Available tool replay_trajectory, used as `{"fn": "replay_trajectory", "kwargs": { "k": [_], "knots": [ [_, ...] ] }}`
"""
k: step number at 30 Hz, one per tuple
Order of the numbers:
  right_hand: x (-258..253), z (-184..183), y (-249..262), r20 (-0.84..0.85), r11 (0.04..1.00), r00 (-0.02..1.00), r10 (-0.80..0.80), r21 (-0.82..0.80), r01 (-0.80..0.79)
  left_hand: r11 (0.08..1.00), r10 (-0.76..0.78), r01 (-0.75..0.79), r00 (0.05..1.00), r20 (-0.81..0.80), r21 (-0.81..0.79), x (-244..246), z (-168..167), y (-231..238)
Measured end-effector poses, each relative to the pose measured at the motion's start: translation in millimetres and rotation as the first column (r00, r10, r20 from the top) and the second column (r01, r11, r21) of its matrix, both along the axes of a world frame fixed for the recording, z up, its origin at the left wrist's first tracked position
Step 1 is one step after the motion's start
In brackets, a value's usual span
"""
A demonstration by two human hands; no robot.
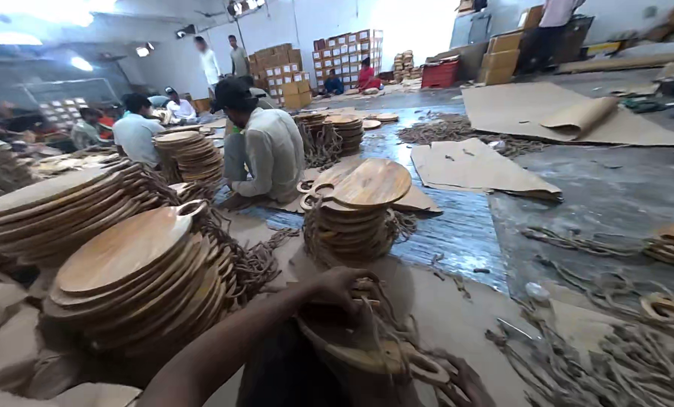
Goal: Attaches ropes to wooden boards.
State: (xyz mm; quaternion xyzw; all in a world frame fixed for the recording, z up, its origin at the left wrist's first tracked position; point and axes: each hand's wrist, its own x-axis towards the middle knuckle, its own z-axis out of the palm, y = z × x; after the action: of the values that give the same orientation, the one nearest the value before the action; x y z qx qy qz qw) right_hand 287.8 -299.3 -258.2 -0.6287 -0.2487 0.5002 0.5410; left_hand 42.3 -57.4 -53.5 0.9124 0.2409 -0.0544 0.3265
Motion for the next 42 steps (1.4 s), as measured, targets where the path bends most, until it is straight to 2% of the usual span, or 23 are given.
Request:
{"fn": "replay_trajectory", "kwargs": {
  "k": [1, 3, 6, 9, 12, 14, 17, 21, 25, 27, 31, 34, 37, 39, 42],
  "knots": [
    [-10.1, -4.2, 4.9, -0.073, 0.999, 0.997, -0.033, 0.01, 0.034, 1.0, -0.003, 0.003, 1.0, 0.007, 0.004, 5.4, -3.9, -4.2],
    [-30.6, -1.1, 4.9, -0.107, 0.995, 0.99, -0.095, -0.001, 0.096, 1.0, 0.01, -0.01, 1.0, -0.023, 0.008, 13.4, -12.0, -14.8],
    [-36.0, 6.0, 3.6, -0.182, 0.989, 0.974, -0.138, 0.027, 0.145, 0.998, 0.016, -0.005, 0.984, -0.176, 0.063, 19.6, -28.5, -25.7],
    [-50.1, 7.3, 8.1, -0.365, 0.945, 0.888, -0.281, 0.058, 0.323, 0.994, 0.001, 0.031, 0.953, -0.304, 0.101, 20.0, -51.9, -41.2],
    [-65.7, 5.8, 11.9, -0.465, 0.89, 0.789, -0.401, 0.007, 0.456, 0.997, -0.007, 0.032, 0.944, -0.331, 0.07, 20.9, -66.1, -50.8],
    [-70.7, 14.3, 11.2, -0.484, 0.891, 0.77, -0.415, -0.046, 0.451, 0.999, -0.007, 0.023, 0.945, -0.326, 0.047, 23.2, -63.2, -57.0],
    [-74.1, 27.3, 11.8, -0.407, 0.895, 0.8, -0.441, -0.128, 0.428, 1.0, 0.017, -0.008, 0.947, -0.321, 0.029, 33.6, -57.8, -72.9],
    [-74.0, 32.7, 7.8, -0.331, 0.901, 0.838, -0.434, -0.155, 0.405, 0.999, 0.03, -0.022, 0.957, -0.288, 0.033, 70.6, -60.7, -104.4],
    [-76.3, 29.6, 2.5, -0.46, 0.846, 0.711, -0.532, -0.254, 0.469, 0.997, -0.032, 0.055, 0.932, -0.36, 0.054, 117.7, -75.2, -139.4],
    [-75.4, 25.4, -4.9, -0.561, 0.873, 0.672, -0.483, -0.252, 0.417, 0.991, -0.093, 0.126, 0.888, -0.45, 0.043, 127.4, -80.7, -146.8],
    [-82.0, 32.2, -13.3, -0.662, 0.942, 0.672, -0.332, -0.195, 0.273, 0.978, -0.147, 0.205, 0.821, -0.551, 0.043, 121.7, -75.2, -138.2],
    [-100.1, 43.5, -16.4, -0.711, 0.999, 0.702, -0.026, 0.006, 0.043, 0.966, -0.164, 0.249, 0.787, -0.594, 0.064, 105.7, -69.6, -124.8],
    [-116.9, 44.0, -17.0, -0.639, 0.975, 0.736, 0.222, 0.153, -0.161, 0.949, -0.185, 0.3, 0.775, -0.605, 0.094, 79.5, -70.7, -117.9],
    [-118.1, 48.9, -16.7, -0.599, 0.97, 0.763, 0.242, 0.134, -0.203, 0.943, -0.161, 0.299, 0.794, -0.587, 0.146, 63.2, -70.1, -116.5],
    [-121.2, 48.6, -11.9, -0.644, 0.996, 0.759, 0.093, 0.055, -0.076, 0.945, -0.093, 0.253, 0.815, -0.571, 0.207, 54.7, -66.0, -117.0]
  ]
}}
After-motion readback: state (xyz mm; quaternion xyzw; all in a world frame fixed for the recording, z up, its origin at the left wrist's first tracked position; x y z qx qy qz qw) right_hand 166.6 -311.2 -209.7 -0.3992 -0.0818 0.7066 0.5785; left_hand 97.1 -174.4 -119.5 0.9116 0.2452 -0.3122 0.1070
